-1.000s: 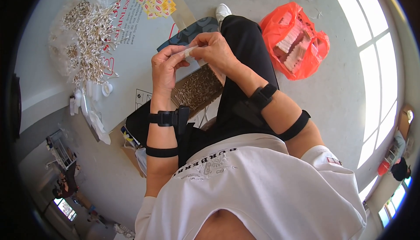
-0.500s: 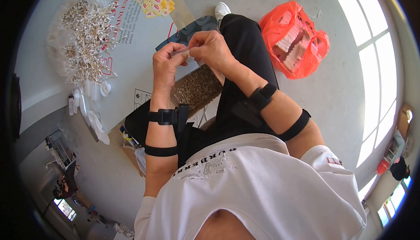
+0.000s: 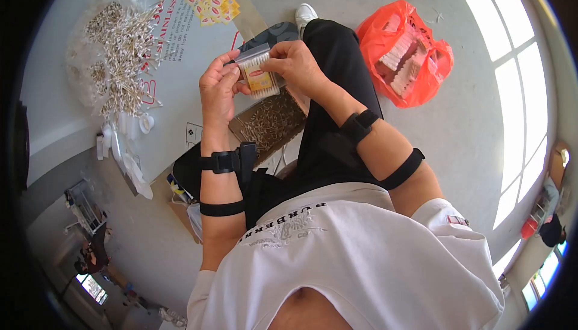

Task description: Gathering a bundle of wooden cotton-tipped applicators and sliding them into a plastic protective sleeve for packaging.

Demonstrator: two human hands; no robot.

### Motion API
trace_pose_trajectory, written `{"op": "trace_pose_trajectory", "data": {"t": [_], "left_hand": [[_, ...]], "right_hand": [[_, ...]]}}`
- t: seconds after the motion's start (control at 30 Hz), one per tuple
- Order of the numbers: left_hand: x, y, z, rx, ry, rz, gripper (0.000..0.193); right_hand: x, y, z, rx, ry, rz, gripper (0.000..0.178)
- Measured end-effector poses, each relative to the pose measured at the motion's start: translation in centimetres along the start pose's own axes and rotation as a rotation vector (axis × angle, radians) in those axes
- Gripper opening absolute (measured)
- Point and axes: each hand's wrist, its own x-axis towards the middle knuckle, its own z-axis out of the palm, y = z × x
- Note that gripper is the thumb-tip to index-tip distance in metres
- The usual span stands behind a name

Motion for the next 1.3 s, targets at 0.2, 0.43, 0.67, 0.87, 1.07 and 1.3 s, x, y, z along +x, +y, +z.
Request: {"op": "trace_pose_trajectory", "data": {"t": [0.2, 0.43, 0.67, 0.87, 1.07, 1.3], "left_hand": [[-1.9, 1.2, 0.2, 0.526, -0.097, 0.316, 0.052], [-2.5, 0.6, 0.8, 0.779, -0.087, 0.634, 0.048], [-2.0, -0.7, 0.6, 0.38, 0.037, 0.368, 0.032], [-1.9, -1.3, 0.8, 0.248, 0.057, 0.233, 0.03], [-1.7, -1.4, 0.2, 0.282, 0.045, 0.291, 0.03], [-2.1, -1.5, 0.4, 0.322, 0.057, 0.273, 0.029]], "right_hand": [[1.0, -0.3, 0.2, 0.62, 0.05, 0.501, 0.015], [0.0, -0.8, 1.4, 0.728, -0.105, 0.574, 0.012], [-2.1, -1.2, 0.9, 0.168, -0.119, -0.231, 0.033], [-1.9, -1.6, 1.2, -0.117, -0.096, -0.398, 0.031], [-1.7, -1.2, 1.3, -0.163, -0.088, -0.391, 0.028], [-1.8, -0.6, 2.0, -0.282, -0.032, -0.456, 0.03]]}}
